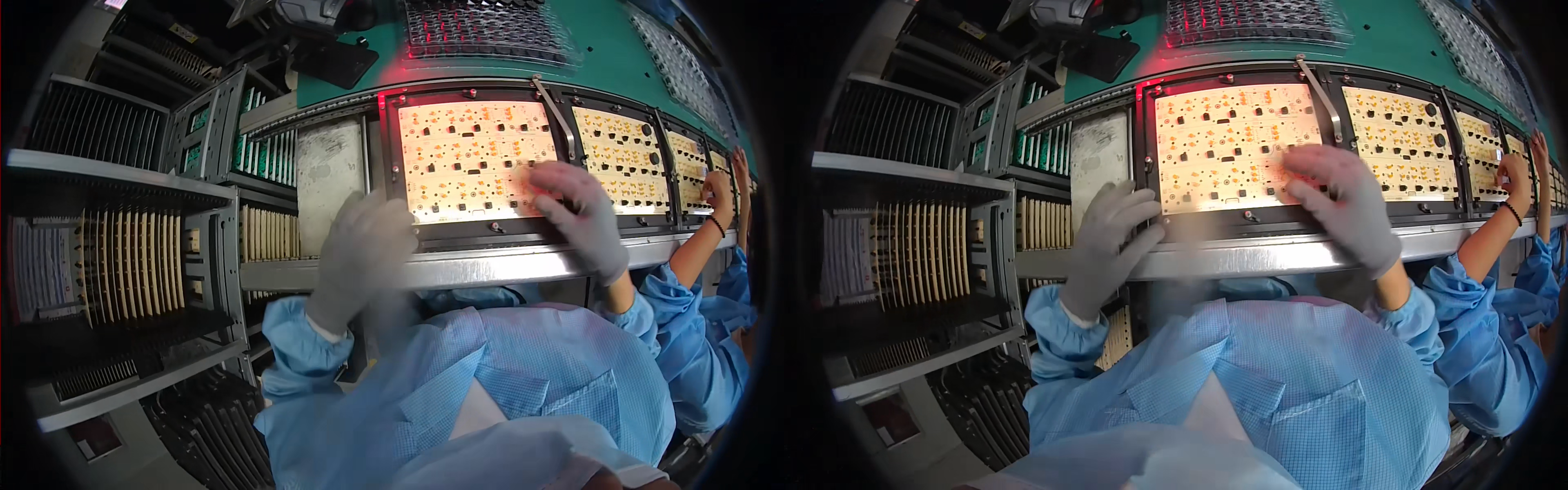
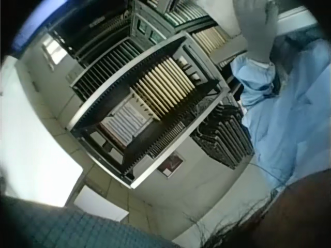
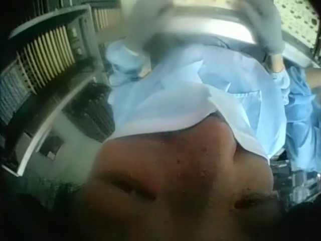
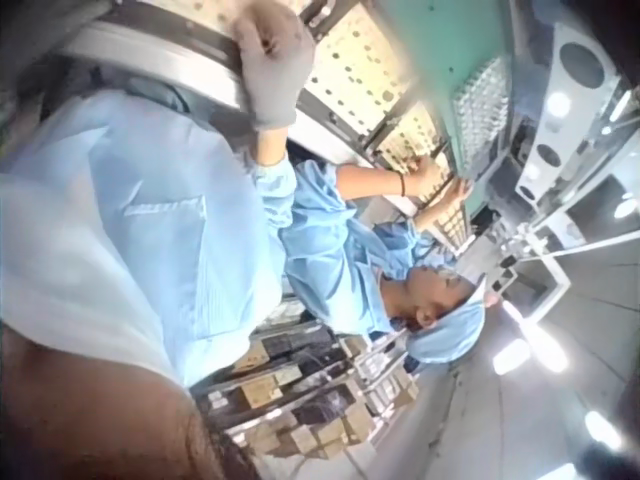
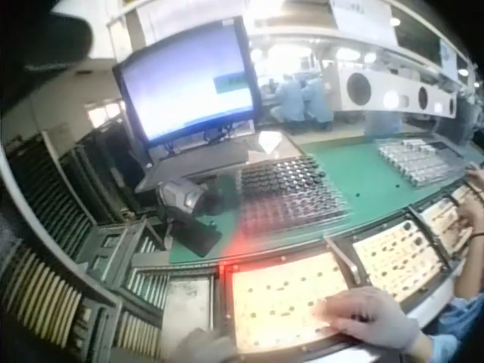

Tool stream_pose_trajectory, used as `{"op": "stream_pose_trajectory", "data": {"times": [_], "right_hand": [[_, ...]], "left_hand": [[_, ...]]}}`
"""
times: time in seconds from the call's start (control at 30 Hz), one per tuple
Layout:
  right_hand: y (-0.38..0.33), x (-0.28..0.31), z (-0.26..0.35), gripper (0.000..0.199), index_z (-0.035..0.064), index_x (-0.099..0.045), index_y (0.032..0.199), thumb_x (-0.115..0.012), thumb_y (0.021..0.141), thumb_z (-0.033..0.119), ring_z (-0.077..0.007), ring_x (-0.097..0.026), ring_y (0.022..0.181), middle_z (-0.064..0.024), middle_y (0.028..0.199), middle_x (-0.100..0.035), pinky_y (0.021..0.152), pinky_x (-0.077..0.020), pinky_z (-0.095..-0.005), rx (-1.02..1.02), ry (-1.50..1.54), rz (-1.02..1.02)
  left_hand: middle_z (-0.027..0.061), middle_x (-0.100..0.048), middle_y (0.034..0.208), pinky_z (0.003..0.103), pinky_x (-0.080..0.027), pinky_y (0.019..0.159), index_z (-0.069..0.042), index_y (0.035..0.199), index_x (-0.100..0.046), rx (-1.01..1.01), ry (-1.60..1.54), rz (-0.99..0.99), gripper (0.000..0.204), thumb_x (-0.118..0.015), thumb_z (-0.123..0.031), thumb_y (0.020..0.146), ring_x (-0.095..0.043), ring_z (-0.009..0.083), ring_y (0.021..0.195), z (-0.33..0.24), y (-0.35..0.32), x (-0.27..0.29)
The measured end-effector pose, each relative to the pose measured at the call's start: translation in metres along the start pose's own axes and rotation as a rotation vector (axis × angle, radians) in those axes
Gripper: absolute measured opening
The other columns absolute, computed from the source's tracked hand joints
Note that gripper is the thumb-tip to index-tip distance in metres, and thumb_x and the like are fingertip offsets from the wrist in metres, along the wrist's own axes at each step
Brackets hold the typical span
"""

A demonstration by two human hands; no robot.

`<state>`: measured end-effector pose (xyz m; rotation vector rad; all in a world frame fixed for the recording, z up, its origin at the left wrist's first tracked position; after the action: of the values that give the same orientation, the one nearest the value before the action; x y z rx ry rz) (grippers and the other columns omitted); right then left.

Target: Assembling and inspecting printed circuit boards on a production line.

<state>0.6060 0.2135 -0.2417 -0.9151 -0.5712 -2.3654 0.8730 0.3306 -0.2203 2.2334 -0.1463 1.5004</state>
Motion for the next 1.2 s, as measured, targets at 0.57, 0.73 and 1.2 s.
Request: {"op": "stream_pose_trajectory", "data": {"times": [0.57, 0.73, 1.2], "right_hand": [[0.081, 0.024, -0.094, 0.035, 0.0188, -0.062, 0.125, -0.060, 0.090, 0.016, -0.0342, -0.061, 0.099, -0.0139, 0.111, -0.060, 0.082, -0.0511, -0.0420, -0.047, -0.525, -0.353], [0.098, 0.018, -0.077, 0.020, 0.0098, -0.068, 0.100, -0.064, 0.087, 0.025, -0.0334, -0.061, 0.094, -0.0121, 0.099, -0.061, 0.079, -0.0498, -0.0430, -0.134, -0.910, -0.243], [-0.027, 0.007, -0.011, 0.061, 0.0070, -0.060, 0.056, -0.062, 0.082, 0.062, -0.0334, -0.060, 0.056, -0.0142, 0.056, -0.056, 0.053, -0.0454, -0.0424, -0.334, -0.865, 0.061]], "left_hand": [[0.0076, -0.064, 0.089, 0.033, -0.050, 0.084, -0.015, 0.096, -0.070, 0.146, -0.384, 0.333, 0.027, -0.069, -0.038, 0.082, -0.064, 0.0220, 0.094, 0.062, 0.067, -0.020], [0.0088, -0.063, 0.107, 0.047, -0.039, 0.102, -0.010, 0.104, -0.066, 0.217, 0.246, -0.134, 0.037, -0.066, -0.042, 0.086, -0.055, 0.0264, 0.114, 0.094, 0.112, -0.049], [-0.0015, -0.068, 0.101, 0.053, -0.022, 0.111, -0.019, 0.082, -0.070, 0.076, 0.367, -0.464, 0.008, -0.076, -0.019, 0.076, -0.057, 0.0198, 0.113, 0.086, 0.113, -0.074]]}}
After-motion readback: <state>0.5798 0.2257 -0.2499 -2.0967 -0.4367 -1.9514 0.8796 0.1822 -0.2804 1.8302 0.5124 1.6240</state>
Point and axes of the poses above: each hand's wrist, its own y-axis towards the middle knuckle, its own x-axis out of the back of the hand, z = x × y, the point moved 4 cm from there along y, towards the middle knuckle
